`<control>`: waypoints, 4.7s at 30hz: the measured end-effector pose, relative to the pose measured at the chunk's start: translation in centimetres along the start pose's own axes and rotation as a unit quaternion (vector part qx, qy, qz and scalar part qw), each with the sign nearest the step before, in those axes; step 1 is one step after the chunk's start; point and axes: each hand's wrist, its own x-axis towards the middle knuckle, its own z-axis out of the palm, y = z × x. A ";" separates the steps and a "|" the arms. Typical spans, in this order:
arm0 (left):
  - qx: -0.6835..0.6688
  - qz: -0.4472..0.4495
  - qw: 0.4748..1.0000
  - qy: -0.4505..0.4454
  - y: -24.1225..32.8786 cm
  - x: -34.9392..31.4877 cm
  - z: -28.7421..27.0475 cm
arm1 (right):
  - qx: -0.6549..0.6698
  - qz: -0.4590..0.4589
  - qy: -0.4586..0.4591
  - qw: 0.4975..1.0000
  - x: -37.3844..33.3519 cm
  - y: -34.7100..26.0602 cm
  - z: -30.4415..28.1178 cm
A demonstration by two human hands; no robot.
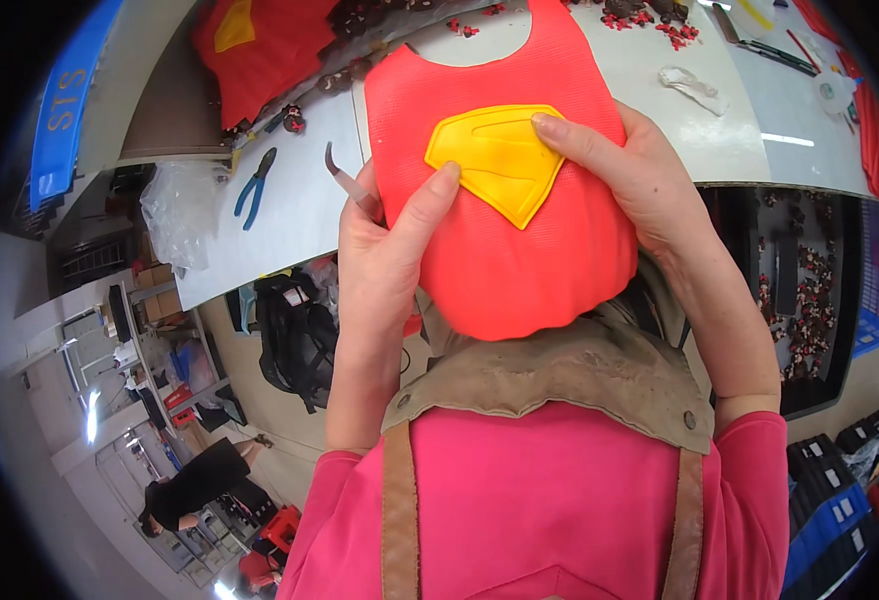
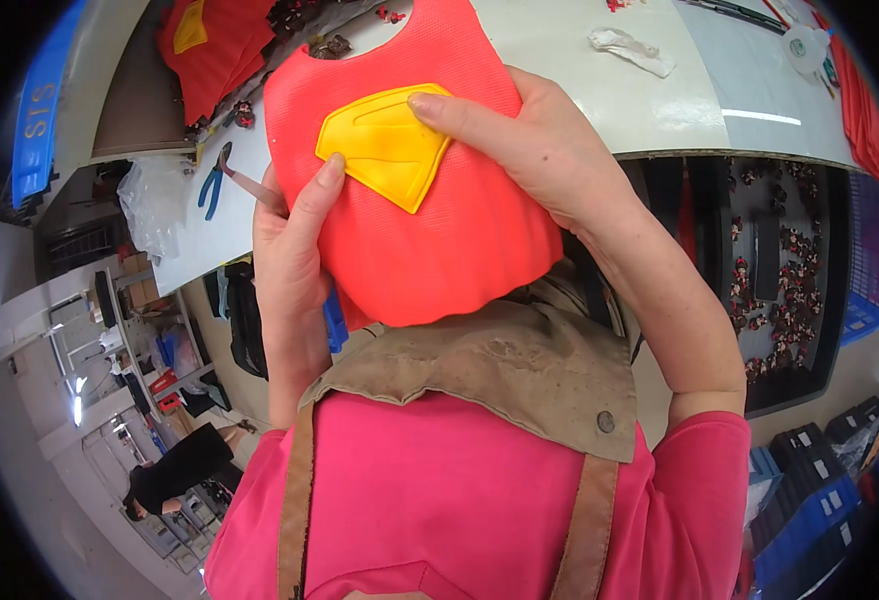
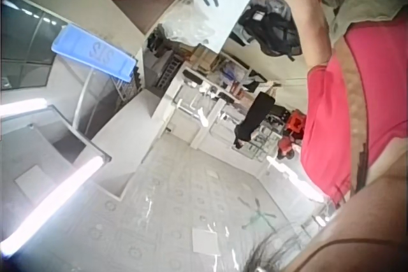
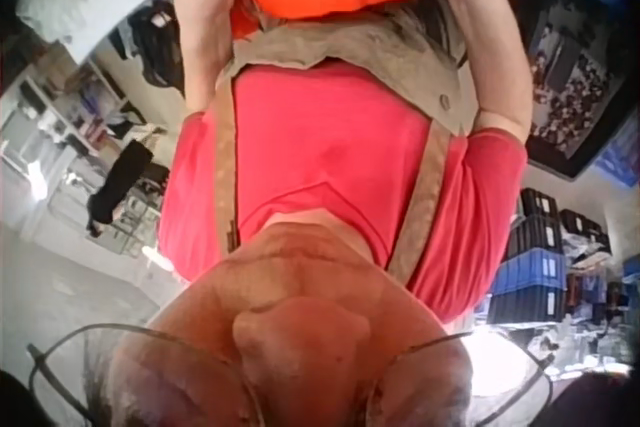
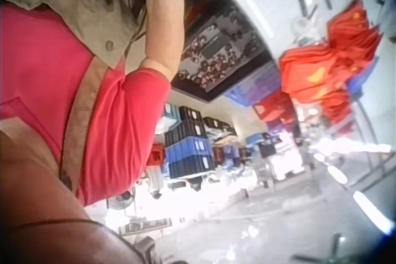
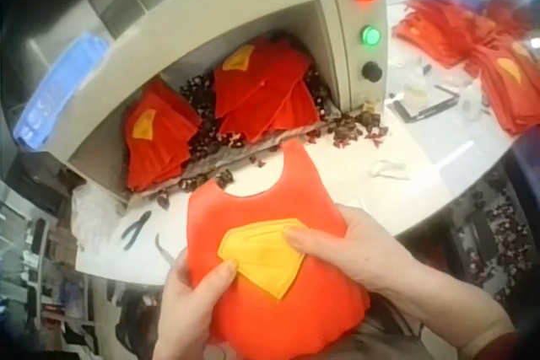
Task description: Applying adhesive and attaching yellow insignia to red fabric toy capes at a factory workbench.
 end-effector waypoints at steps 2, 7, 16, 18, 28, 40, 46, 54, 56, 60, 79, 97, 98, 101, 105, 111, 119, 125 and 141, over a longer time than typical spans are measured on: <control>-0.016 -0.011 1.000 0.006 -0.1 0.1 0.0 | -0.006 0.007 0.001 1.000 0.1 -0.1 -0.1; -0.047 -0.039 0.998 0.022 -0.1 0.7 -0.2 | 0.014 0.027 -0.016 0.999 0.2 -0.2 -0.4; -0.017 -0.028 0.999 0.031 0.0 0.5 -0.1 | 0.015 0.022 -0.045 0.999 -0.2 -0.3 -0.2; -0.012 -0.019 1.000 0.020 0.0 0.4 -0.1 | 0.015 0.023 -0.036 0.999 -0.3 -0.3 -0.2; -0.014 -0.005 1.000 0.015 -0.1 0.5 0.0 | 0.008 0.036 -0.013 0.999 0.1 -0.2 -0.1; -0.252 -0.207 0.945 0.017 0.1 1.8 -1.6 | 0.025 0.094 -0.116 0.989 -1.4 -2.9 0.1; -0.320 -0.261 0.911 0.022 0.5 1.9 -1.4 | 0.016 0.074 -0.096 0.993 -1.7 -3.3 0.7; -0.347 -0.297 0.889 0.012 0.3 1.9 -1.5 | 0.026 0.064 -0.087 0.994 -2.0 -3.3 0.8; -0.352 -0.298 0.887 0.004 0.2 1.9 -1.4 | 0.030 0.060 -0.089 0.994 -2.0 -3.3 0.8; -0.365 -0.303 0.880 -0.010 0.0 1.9 -1.5 | 0.030 0.060 -0.106 0.992 -1.9 -3.4 0.6; -0.028 -0.058 0.997 -0.045 -0.1 5.2 -6.4 | -0.132 -0.038 -0.089 0.987 -0.7 -2.5 0.4; -0.008 -0.076 0.994 -0.082 -0.6 8.0 -6.6 | -0.018 -0.055 -0.136 0.989 -0.9 -1.7 0.9; -0.008 -0.076 0.994 -0.083 -0.7 8.2 -6.7 | -0.023 -0.054 -0.129 0.990 -0.9 -1.7 0.9; 0.001 -0.081 0.991 -0.108 -0.7 8.7 -7.2 | -0.047 -0.046 -0.122 0.990 -1.2 -2.0 1.2; 0.014 -0.076 0.989 -0.125 -0.4 8.7 -7.8 | -0.112 -0.055 -0.135 0.983 -1.4 -2.5 1.4; 0.034 -0.059 0.987 -0.147 -0.5 8.6 -8.1 | -0.151 -0.099 -0.103 0.978 -1.1 -1.3 0.9; 0.033 -0.059 0.987 -0.146 -1.2 9.0 -7.7 | -0.079 -0.101 -0.134 0.983 -1.5 -0.9 1.1; 0.030 -0.064 0.985 -0.156 -1.7 9.0 -7.3 | -0.026 -0.080 -0.147 0.986 -1.7 -0.6 0.7; 0.577 0.410 0.701 -0.082 6.2 4.4 -0.2 | -0.199 -0.054 -0.066 0.976 -2.4 1.0 -0.8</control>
